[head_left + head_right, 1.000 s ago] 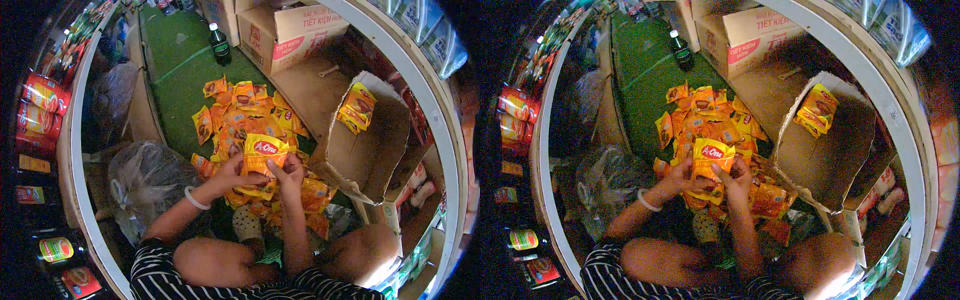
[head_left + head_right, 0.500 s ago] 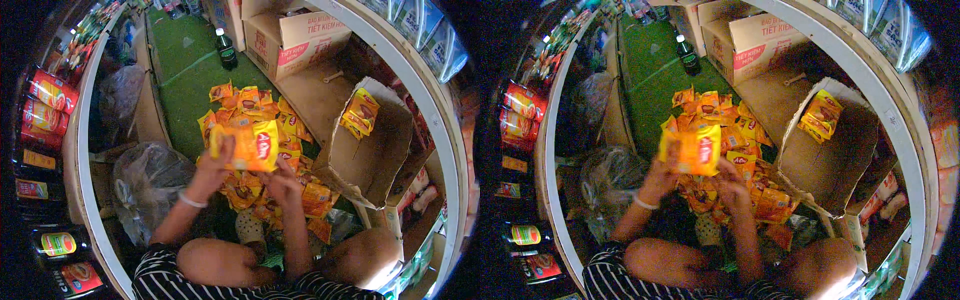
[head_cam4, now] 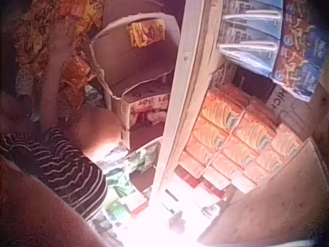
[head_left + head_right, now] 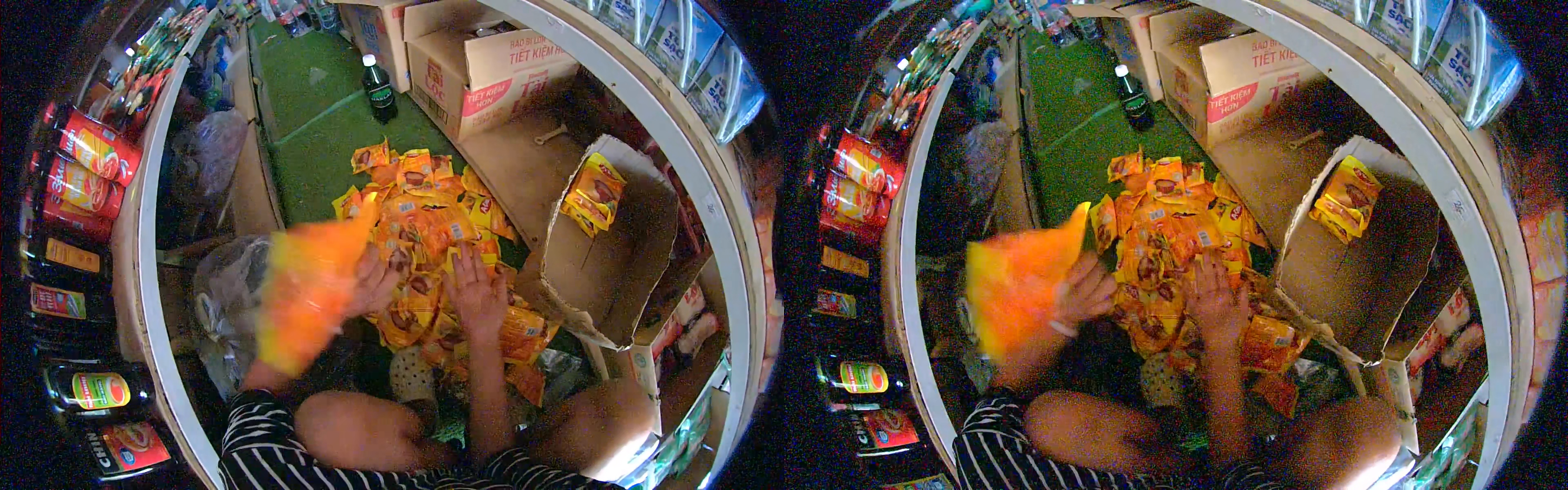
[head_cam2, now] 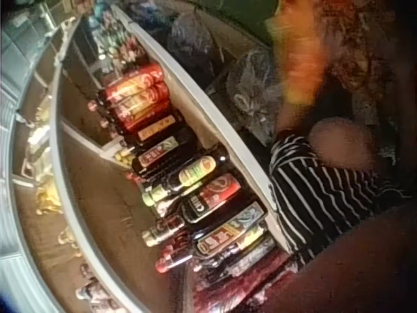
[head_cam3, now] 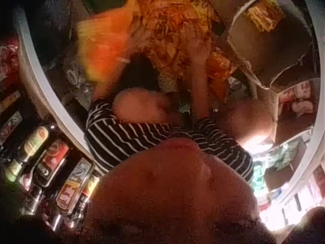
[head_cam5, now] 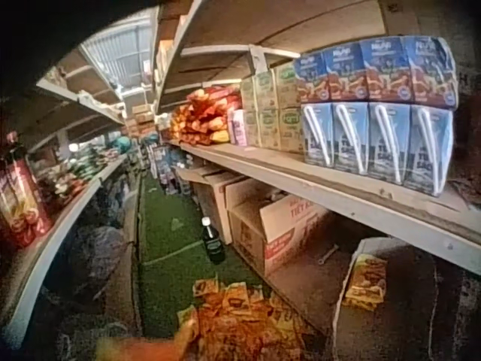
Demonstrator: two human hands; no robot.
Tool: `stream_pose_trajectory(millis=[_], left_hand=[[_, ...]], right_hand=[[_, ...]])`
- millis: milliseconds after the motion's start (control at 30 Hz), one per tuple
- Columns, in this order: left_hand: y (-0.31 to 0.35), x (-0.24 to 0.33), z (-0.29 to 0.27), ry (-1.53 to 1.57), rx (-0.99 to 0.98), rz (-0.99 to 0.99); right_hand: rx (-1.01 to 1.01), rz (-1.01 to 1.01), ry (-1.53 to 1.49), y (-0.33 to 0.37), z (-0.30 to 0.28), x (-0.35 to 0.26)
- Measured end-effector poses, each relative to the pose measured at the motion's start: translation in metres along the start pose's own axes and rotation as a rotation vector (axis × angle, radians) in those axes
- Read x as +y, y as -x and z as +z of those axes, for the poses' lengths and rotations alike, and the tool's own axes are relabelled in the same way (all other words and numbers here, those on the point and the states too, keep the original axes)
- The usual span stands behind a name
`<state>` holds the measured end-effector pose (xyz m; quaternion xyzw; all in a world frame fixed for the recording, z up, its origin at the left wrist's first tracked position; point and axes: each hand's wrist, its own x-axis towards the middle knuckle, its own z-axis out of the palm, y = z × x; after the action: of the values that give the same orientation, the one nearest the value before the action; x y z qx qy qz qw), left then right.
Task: The person sits on the floor of a store aisle and unpacks yellow snack packets from a cardboard box. They arrange the packets into a neat stack on the floor and then place them into a second cardboard box.
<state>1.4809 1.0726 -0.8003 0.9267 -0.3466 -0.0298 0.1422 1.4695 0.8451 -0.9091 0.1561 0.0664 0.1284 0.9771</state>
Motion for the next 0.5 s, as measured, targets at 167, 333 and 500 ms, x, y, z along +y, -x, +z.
stream_pose_trajectory(millis=[167,333,500], left_hand=[[-0.016,0.020,0.077,1.055,-0.001,-0.578],[-0.012,-0.012,-0.011,1.313,-0.090,-0.324],[-0.015,-0.001,0.075,1.160,-0.145,-0.582]], right_hand=[[-0.128,0.081,0.458,-0.001,0.030,0.017],[-0.062,-0.055,0.454,-0.008,0.017,-0.010],[-0.203,0.119,0.560,-0.022,0.021,0.020]])
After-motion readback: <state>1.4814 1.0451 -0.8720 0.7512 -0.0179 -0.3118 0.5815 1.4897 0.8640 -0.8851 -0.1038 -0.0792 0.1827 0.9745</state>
